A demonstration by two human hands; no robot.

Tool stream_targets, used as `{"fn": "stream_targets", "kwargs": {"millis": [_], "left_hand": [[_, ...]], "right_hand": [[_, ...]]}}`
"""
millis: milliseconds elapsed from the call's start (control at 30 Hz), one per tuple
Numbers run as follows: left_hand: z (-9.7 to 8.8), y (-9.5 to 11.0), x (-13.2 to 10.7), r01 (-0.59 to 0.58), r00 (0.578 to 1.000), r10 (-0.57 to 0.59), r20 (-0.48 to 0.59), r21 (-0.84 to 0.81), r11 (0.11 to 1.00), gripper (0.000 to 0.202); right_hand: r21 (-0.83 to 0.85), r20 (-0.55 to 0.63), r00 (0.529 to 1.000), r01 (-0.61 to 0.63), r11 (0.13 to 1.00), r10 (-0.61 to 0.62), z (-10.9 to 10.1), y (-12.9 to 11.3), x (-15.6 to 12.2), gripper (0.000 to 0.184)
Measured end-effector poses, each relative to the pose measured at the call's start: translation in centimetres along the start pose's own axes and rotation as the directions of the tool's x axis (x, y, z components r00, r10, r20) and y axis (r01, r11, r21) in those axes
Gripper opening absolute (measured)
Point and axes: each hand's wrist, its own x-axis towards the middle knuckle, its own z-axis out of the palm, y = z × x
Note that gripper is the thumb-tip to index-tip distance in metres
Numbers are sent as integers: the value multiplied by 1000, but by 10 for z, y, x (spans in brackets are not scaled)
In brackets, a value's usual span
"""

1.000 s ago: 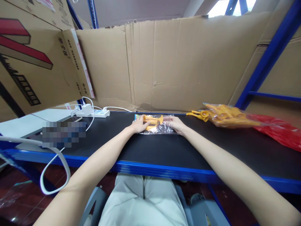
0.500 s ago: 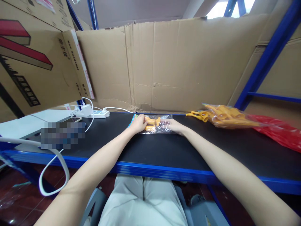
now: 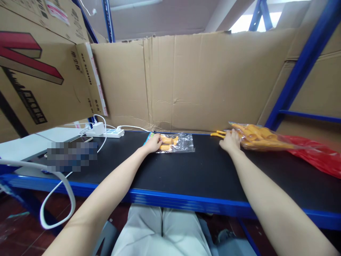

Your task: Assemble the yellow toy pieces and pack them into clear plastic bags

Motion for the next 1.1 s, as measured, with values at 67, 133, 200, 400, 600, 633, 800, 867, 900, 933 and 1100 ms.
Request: {"fn": "stream_targets", "kwargs": {"millis": [67, 133, 200, 400, 600, 633, 800, 867, 900, 933, 1100], "left_hand": [[-1, -1, 0, -19, 1000, 19, 17, 7, 1000, 6], [-1, 0, 0, -32, 999, 32, 32, 13, 999, 7], [-1, 0, 0, -32, 999, 32, 36, 14, 999, 8], [1, -3, 1, -17, 999, 17, 33, 2, 1000, 7], [0, -1, 1, -25, 999, 26, 37, -4, 1000, 9], [-1, 0, 1, -28, 999, 28, 38, -5, 1000, 9], [-1, -1, 1, -13, 999, 14, 46, -17, 1000, 6], [0, -4, 1, 5, 999, -4, 51, -13, 1000, 3], [0, -5, 2, 6, 999, -5, 53, -8, 1000, 2], [1, -7, 2, -5, 998, 5, 56, 0, 1000, 4], [3, -9, 3, -117, 992, 116, 49, 37, 992, 18]], "right_hand": [[-63, 22, 999, -33, 997, 35, 0, 0, -3, 68], [-85, 7, 1000, -25, 996, 26, -2, -3, -4, 63], [-77, -26, 999, -22, 997, 20, -4, -6, -3, 55], [-11, 144, 984, -100, 995, 101, 0, 1, 1, 51], [-79, 258, 966, 28, 996, -7, -2, -8, 1, 49], [-107, 270, 962, 70, 992, -39, -5, -13, 0, 50], [-10, 409, 884, 253, 968, -226, -14, -41, -1, 47], [120, 427, 837, 321, 939, -341, -15, -46, -1, 42], [142, 418, 827, 350, 926, -376, -16, -47, -1, 41], [126, 403, 827, 375, 918, -393, -16, -48, -2, 40], [-12, 420, 819, 437, 900, -392, -20, -52, -11, 28]]}}
